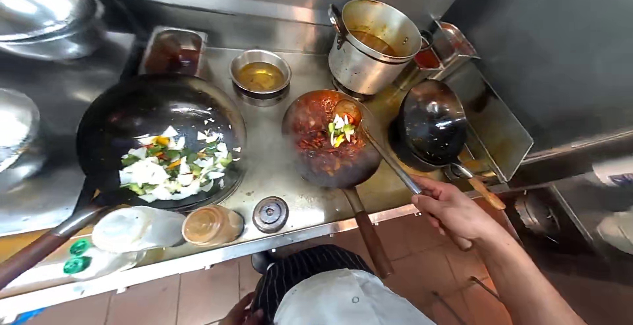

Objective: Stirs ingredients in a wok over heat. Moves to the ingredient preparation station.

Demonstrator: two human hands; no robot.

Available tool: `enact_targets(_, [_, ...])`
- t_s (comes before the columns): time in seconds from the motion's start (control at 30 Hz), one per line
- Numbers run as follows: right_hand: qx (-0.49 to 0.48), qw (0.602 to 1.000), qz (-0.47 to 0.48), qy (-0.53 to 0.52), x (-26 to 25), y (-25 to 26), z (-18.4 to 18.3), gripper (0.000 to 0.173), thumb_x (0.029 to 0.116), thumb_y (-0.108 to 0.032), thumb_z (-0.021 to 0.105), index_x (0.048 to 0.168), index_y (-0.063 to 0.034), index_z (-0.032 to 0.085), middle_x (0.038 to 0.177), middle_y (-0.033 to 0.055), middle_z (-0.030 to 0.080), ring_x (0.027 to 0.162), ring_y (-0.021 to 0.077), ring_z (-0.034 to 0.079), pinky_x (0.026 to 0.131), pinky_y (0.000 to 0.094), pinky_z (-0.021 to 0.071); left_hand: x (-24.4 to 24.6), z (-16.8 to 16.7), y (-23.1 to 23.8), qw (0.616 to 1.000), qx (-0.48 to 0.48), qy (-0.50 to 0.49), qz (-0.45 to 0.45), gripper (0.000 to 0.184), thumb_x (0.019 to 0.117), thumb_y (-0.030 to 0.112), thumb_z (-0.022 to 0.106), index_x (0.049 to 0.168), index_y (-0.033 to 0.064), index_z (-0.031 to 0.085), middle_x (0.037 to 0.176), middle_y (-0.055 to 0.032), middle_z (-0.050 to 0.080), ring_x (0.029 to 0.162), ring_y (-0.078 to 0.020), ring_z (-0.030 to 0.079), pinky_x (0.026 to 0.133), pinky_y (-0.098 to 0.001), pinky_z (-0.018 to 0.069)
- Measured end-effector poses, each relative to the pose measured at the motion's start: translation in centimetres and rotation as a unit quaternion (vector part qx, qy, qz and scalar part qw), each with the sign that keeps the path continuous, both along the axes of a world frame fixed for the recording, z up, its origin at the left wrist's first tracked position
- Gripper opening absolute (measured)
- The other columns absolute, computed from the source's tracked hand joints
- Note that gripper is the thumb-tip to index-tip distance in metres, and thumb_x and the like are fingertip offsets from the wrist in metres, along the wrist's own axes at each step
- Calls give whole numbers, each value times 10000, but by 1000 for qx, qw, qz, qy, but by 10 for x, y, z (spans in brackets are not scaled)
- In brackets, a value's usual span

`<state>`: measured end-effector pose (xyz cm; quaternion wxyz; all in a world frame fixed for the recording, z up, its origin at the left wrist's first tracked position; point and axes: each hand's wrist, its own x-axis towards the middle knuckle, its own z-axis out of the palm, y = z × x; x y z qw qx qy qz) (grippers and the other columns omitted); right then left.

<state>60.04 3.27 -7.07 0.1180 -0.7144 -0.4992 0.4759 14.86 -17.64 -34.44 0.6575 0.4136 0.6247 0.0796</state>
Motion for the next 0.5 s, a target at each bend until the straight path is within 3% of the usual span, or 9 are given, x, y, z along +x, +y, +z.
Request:
enact_targets(0.07, [15,1000,5,21,18,8,-18,481,1059,-147,558,1530,-218,491,691,74,602,469,152,530,432,292,483,47,22,22,999,19,-22,15,670,1006,396,632,1519,12,440,1402,-214,601,1249,-312,631,1104,-508,478])
enact_targets(0.17, [65,995,75,-32,39,48,-63,505,1059,-195,567,1553,-220,463,805,98,641,553,192,573,508,371,520,139,53,51,979,39,-178,93,622,1039,443,529,1511,45,452,1412,-128,615,1246,-252,640,1077,-442,531])
enact_targets(0.23, [98,973,154,-138,33,79,-98,559,1047,-175,559,1585,-164,409,1069,201,694,846,340,679,766,544,567,204,80,72,935,-3,-319,153,659,1064,493,455,1557,65,365,1414,-159,610,1215,-314,659,1050,-493,551])
enact_targets(0.3, [88,944,233,-217,22,88,-124,595,1037,-154,541,1594,-107,337,1136,272,680,1006,450,689,870,640,547,258,100,95,885,-28,-413,211,601,1092,440,385,1546,57,294,1392,-206,602,1161,-356,672,999,-522,564])
enact_targets(0.33, [76,929,271,-239,19,81,-126,601,1035,-155,536,1592,-101,316,1104,268,682,994,454,692,848,640,553,279,110,106,868,-42,-421,260,533,1109,383,360,1529,60,299,1316,-208,640,1059,-334,710,919,-479,602])
enact_targets(0.37, [67,916,307,-251,22,69,-119,601,1030,-150,538,1586,-101,315,1079,253,683,974,447,695,823,630,561,296,119,115,851,-58,-406,328,438,1120,324,372,1471,62,374,1147,-186,683,866,-273,726,761,-396,626])
enact_targets(0.4, [63,904,336,-257,31,56,-104,597,1020,-144,546,1580,-109,343,1076,236,685,971,433,695,815,621,563,310,127,119,826,-74,-393,398,349,1112,264,420,1385,51,461,954,-144,656,666,-193,663,587,-302,588])
enact_targets(0.43, [67,894,358,-260,47,42,-82,574,1019,-154,559,1568,-131,394,1081,211,691,972,409,693,820,609,564,318,138,118,801,-87,-395,440,286,1097,217,454,1320,42,493,853,-114,611,572,-148,608,503,-253,549])
enact_targets(0.5, [105,874,392,-268,88,23,-34,541,1025,-193,573,1553,-199,455,1045,148,712,930,340,698,809,558,570,321,178,107,771,-104,-412,473,220,1075,162,476,1244,26,510,802,-93,584,534,-124,582,462,-230,526])
